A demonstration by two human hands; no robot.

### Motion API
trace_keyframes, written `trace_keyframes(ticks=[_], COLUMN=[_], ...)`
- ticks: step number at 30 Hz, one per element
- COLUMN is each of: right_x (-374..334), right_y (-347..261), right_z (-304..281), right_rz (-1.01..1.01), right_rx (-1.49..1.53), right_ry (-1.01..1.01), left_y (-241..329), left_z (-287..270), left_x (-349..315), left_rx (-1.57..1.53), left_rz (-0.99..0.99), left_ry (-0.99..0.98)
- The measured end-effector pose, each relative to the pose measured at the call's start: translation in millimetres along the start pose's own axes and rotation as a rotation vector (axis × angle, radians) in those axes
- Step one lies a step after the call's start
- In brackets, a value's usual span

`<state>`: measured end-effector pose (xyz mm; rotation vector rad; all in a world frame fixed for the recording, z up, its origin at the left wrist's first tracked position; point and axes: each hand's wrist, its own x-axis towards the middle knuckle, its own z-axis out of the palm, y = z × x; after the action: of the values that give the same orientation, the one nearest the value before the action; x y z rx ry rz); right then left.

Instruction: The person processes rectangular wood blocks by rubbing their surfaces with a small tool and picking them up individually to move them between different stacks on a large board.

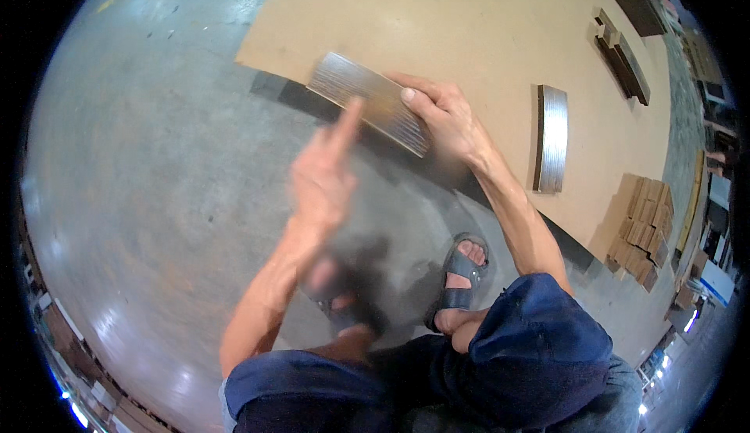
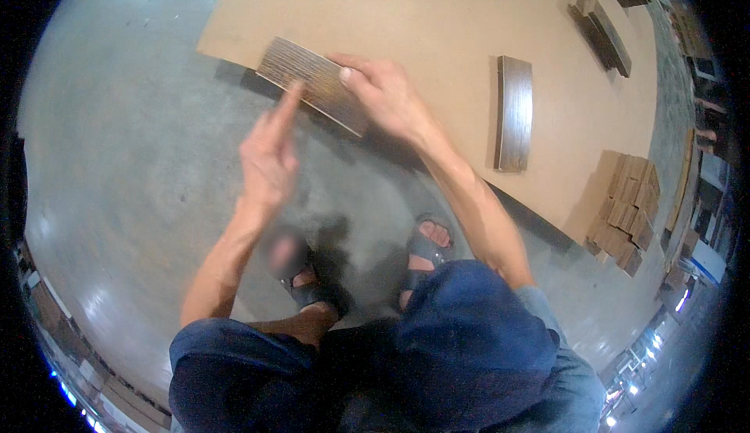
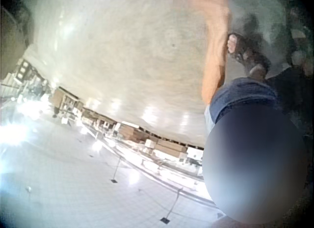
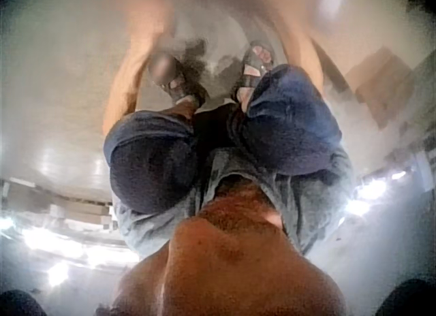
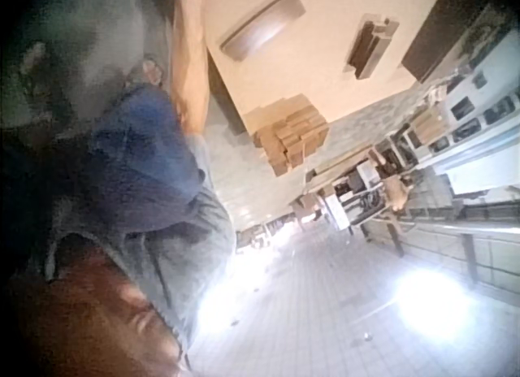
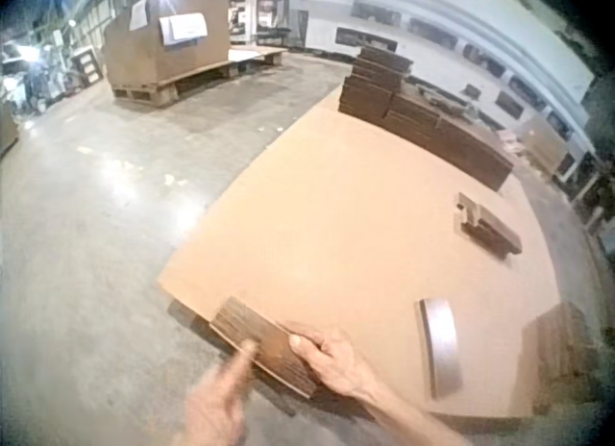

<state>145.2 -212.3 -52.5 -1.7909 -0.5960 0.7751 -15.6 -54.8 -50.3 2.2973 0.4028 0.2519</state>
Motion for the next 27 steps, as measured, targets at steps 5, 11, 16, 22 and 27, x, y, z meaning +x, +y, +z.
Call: trace_keyframes(ticks=[5,11,16,22,27], right_x=[0,-2,-3,3,1], right_y=[-4,-15,-11,-15,-23], right_z=[-1,9,8,6,8], right_rz=[0.047,0.049,0.038,0.027,0.025], right_rx=[0.058,0.048,0.081,0.149,0.179], right_ry=[0.004,0.019,0.036,0.01,0.042], left_y=[17,-24,37,31,-29], left_z=[-1,-32,-1,-18,-36], left_x=[-5,38,-17,-24,49], left_rx=[-0.03,0.018,0.092,-0.012,0.028], left_rz=[0.124,-0.145,0.124,0.08,-0.111], left_ry=[0.042,0.054,-0.217,-0.095,0.119])
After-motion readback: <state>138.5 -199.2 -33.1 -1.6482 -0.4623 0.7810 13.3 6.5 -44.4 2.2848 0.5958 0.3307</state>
